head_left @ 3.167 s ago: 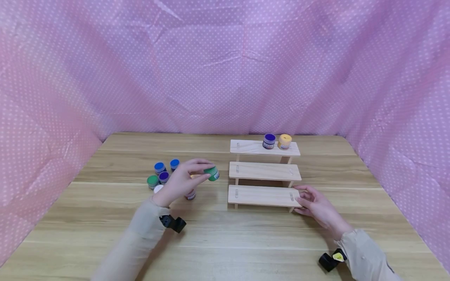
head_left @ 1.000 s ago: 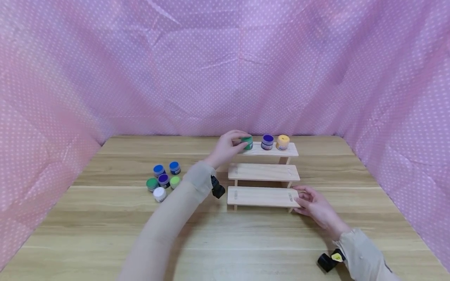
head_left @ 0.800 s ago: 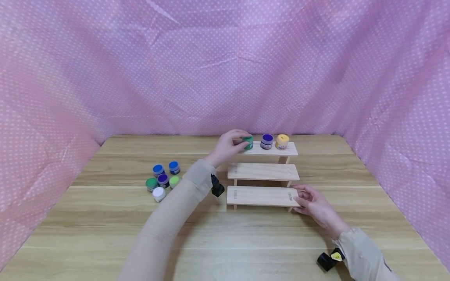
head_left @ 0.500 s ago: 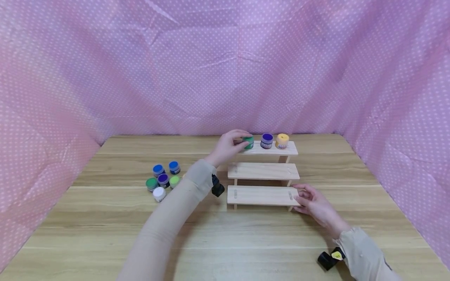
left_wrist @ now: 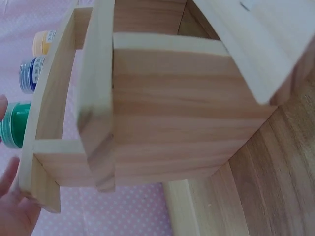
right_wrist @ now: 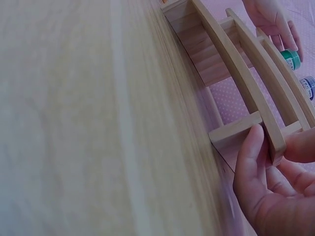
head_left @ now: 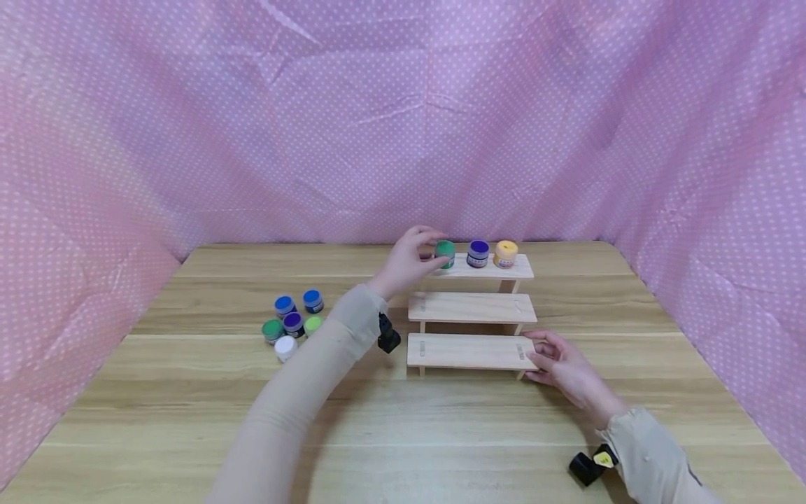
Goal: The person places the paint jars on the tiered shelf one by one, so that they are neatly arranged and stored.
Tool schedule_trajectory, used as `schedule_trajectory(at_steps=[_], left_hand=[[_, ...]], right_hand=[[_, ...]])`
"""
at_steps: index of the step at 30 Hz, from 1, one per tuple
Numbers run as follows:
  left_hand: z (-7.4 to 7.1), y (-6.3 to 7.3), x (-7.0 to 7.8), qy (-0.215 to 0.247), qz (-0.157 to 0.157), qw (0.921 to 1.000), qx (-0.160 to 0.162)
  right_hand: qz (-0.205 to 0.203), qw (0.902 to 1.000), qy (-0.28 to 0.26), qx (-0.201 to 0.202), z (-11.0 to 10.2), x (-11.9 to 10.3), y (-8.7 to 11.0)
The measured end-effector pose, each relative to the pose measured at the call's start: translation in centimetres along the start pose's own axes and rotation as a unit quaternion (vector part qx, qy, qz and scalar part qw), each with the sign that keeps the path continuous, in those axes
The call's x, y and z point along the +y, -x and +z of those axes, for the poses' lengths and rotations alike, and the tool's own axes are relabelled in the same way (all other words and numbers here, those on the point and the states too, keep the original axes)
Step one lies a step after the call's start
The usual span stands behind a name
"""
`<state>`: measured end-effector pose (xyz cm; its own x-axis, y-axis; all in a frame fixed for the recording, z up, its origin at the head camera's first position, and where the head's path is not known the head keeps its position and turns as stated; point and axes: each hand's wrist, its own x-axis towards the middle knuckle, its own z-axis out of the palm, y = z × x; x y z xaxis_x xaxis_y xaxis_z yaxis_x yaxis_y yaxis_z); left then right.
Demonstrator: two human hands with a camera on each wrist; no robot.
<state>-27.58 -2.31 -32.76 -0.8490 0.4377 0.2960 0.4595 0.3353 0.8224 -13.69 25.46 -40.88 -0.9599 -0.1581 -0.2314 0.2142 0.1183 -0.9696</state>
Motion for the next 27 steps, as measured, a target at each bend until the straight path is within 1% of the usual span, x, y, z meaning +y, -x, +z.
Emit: schedule_trajectory(at_steps=[5, 9, 15, 18, 22, 24, 27], left_hand=[[0.31, 0.04, 0.1, -0.024, -0.018, 0.9993, 0.025], [0.53, -0.02, 0.05, -0.04, -0.02, 0.9988, 0.022], [0.61, -0.02, 0.37, -0.071, -0.02, 0.9972, 0.017], [0.6, 0.0, 0.55, -0.071, -0.025, 0.9971, 0.013], [0.6, -0.06, 0.67, -0.051, -0.029, 0.9983, 0.001], [0.57, -0.12, 0.69, -0.04, -0.028, 0.9988, -0.006], [0.47, -0.18, 0.74, -0.036, -0.021, 0.9991, -0.012]], right_hand=[[-0.005, 1.0, 0.005, 0.003, 0.13, 0.11, -0.03], [-0.007, 0.9999, 0.008, 0.005, 0.13, 0.23, -0.05], [-0.005, 0.9999, 0.01, 0.006, 0.13, 0.38, -0.03], [-0.005, 0.9999, 0.01, 0.005, 0.13, 0.36, 0.01], [-0.006, 0.9999, 0.008, 0.003, 0.09, 0.23, 0.04], [-0.006, 1.0, 0.006, 0.002, 0.03, 0.16, 0.03], [-0.006, 1.0, 0.003, 0.001, -0.05, 0.09, 0.03]])
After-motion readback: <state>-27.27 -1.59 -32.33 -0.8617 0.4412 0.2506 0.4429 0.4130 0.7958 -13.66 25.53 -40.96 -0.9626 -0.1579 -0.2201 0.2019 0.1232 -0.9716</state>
